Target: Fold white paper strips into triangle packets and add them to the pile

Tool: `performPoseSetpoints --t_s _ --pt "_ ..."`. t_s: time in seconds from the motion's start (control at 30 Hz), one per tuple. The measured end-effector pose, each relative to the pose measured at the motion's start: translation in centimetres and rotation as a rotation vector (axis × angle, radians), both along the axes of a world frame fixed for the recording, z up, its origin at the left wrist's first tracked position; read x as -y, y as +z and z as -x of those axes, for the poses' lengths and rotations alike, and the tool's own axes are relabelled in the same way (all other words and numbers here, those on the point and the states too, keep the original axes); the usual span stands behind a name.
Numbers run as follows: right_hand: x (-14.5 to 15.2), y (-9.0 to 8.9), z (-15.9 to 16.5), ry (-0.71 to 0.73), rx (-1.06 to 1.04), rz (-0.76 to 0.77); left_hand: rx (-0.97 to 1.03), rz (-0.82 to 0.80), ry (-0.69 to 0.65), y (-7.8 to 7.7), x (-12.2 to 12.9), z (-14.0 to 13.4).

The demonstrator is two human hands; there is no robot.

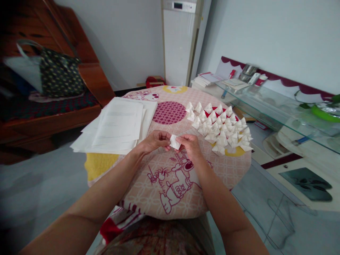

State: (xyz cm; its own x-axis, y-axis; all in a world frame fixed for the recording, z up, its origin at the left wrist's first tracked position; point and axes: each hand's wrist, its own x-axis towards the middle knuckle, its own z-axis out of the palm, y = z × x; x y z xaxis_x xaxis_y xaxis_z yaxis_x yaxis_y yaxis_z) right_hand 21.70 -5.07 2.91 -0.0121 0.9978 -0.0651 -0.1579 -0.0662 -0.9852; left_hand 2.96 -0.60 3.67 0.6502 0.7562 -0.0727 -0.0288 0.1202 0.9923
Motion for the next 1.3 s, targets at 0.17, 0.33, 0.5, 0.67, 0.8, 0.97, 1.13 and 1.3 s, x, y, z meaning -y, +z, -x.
performPoseSetpoints --t_s 0.17,0.33,0.5,0.67,0.8,0.97,1.13,1.3 --pt "-0.1 -0.1 -0.2 -0.011 0.042 0.019 0.036 0.044 -0.071 0.1 -0.2 0.7" --pt "-0.3 -0.4 -0.3 0.03 0.118 0.035 -0.065 -0.065 0.024 0.0 -0.2 0.4" --pt "-0.2 -0.5 0.0 0.053 0.14 0.008 -0.092 -0.061 0.165 -0.4 -0.3 -0.3" --pt "-0.2 -0.5 0.1 0.035 0.156 -0.031 -0.005 0.037 0.249 -0.2 -0.2 -0.5" --pt "-0.4 -0.7 0.0 -0.065 0.203 -0.094 -0.019 0.083 0.198 -0.2 -0.1 -0.5" --pt "-0.5 -0.9 -0.3 -0.14 0.39 -0.215 -0.037 0.117 0.191 -0.3 0.0 -0.6" --pt "-0.2 -1.1 -0.3 -0.195 0.801 -0.542 -0.028 0.188 0.234 -0.1 0.2 -0.5" --pt "0.1 -1.7 0.5 -0.138 1.151 -0.811 0.017 0.226 0.26 0.3 0.4 -0.4"
